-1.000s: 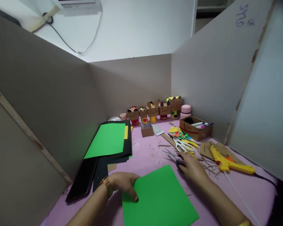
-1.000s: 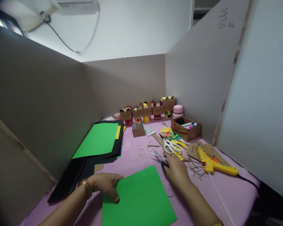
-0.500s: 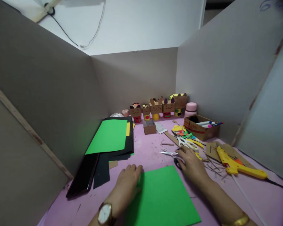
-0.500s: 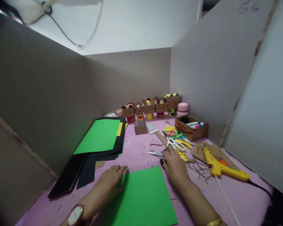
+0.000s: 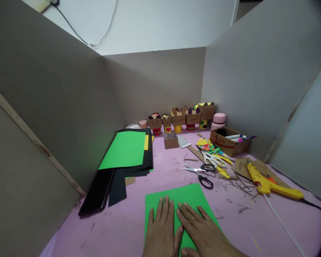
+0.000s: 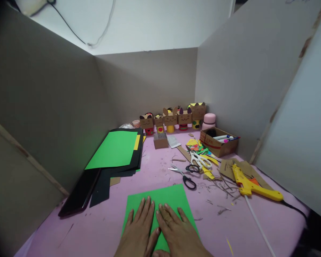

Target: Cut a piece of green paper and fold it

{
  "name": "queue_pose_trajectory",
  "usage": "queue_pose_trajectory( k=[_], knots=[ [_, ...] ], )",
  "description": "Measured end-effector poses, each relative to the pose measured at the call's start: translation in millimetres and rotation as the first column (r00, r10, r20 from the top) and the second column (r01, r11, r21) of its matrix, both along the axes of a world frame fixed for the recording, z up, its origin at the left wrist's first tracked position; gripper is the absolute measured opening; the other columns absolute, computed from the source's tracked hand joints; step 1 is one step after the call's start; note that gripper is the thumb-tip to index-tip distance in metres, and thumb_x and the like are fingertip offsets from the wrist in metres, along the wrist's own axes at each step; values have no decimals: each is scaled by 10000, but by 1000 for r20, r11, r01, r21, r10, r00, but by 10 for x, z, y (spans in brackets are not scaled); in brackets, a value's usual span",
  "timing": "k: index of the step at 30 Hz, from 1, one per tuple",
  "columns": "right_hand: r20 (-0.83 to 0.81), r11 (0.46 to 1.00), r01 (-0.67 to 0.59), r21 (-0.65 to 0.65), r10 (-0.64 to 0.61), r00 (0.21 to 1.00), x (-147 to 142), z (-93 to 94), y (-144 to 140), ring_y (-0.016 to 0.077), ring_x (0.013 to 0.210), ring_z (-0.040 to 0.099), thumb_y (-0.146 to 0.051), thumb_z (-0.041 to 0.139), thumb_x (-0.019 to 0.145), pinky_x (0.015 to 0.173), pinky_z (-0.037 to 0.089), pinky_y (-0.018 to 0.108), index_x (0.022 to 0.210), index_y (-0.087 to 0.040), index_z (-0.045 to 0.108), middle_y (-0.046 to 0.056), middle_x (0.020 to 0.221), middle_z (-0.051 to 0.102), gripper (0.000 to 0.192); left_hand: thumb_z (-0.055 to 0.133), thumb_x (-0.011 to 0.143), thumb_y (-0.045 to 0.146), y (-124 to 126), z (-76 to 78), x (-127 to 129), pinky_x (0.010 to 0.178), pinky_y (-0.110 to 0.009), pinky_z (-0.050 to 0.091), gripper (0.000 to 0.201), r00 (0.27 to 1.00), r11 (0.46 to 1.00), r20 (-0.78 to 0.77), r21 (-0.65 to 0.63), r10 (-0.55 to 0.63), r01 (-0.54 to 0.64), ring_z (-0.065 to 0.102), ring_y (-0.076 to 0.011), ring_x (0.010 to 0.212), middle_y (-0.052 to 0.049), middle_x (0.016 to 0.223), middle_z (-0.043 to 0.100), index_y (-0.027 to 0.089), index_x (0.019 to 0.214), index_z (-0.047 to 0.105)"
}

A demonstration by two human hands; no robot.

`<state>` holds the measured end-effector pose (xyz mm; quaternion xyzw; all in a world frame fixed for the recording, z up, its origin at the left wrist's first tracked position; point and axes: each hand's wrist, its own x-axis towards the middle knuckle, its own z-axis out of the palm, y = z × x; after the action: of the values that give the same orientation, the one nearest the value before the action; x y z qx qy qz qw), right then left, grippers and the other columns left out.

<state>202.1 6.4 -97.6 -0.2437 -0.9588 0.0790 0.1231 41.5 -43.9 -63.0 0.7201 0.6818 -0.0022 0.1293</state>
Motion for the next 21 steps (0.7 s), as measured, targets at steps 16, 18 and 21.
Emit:
queue_pose_trajectory(
  k=[16, 18, 21],
  knots=[
    [143, 906, 414, -90, -400, 906, 491, -136, -29, 392, 1269, 309, -559, 359, 856, 933, 330, 663, 1382, -111, 334, 234, 1389, 307, 691, 345, 813, 559, -99, 82, -160, 1065, -553, 194, 757, 988, 986, -45, -62, 149, -152, 95, -351, 1355, -168, 1468, 105, 73, 1384, 237],
    [59, 924, 379, -42, -377, 925, 553, -298, 15, 397, 1230, 388, -555, 424, 836, 891, 388, 661, 1371, -201, 379, 206, 1363, 387, 643, 379, 794, 563, -116, 92, -160, 1050, -570, 213, 758, 986, 983, -43, -75, 162, -165, 148, -365, 1347, -179, 1455, 157, 79, 1369, 278],
    [-43, 923, 385, 20, -384, 922, 598, -442, 96, 392, 1189, 459, -514, 497, 819, 846, 455, 634, 1386, -298, 333, 152, 1351, 441, 629, 368, 801, 559, -100, 100, -125, 1018, -605, 243, 706, 981, 984, -77, -14, 176, -178, 226, -367, 1333, -163, 1434, 224, 119, 1351, 329]
  ],
)
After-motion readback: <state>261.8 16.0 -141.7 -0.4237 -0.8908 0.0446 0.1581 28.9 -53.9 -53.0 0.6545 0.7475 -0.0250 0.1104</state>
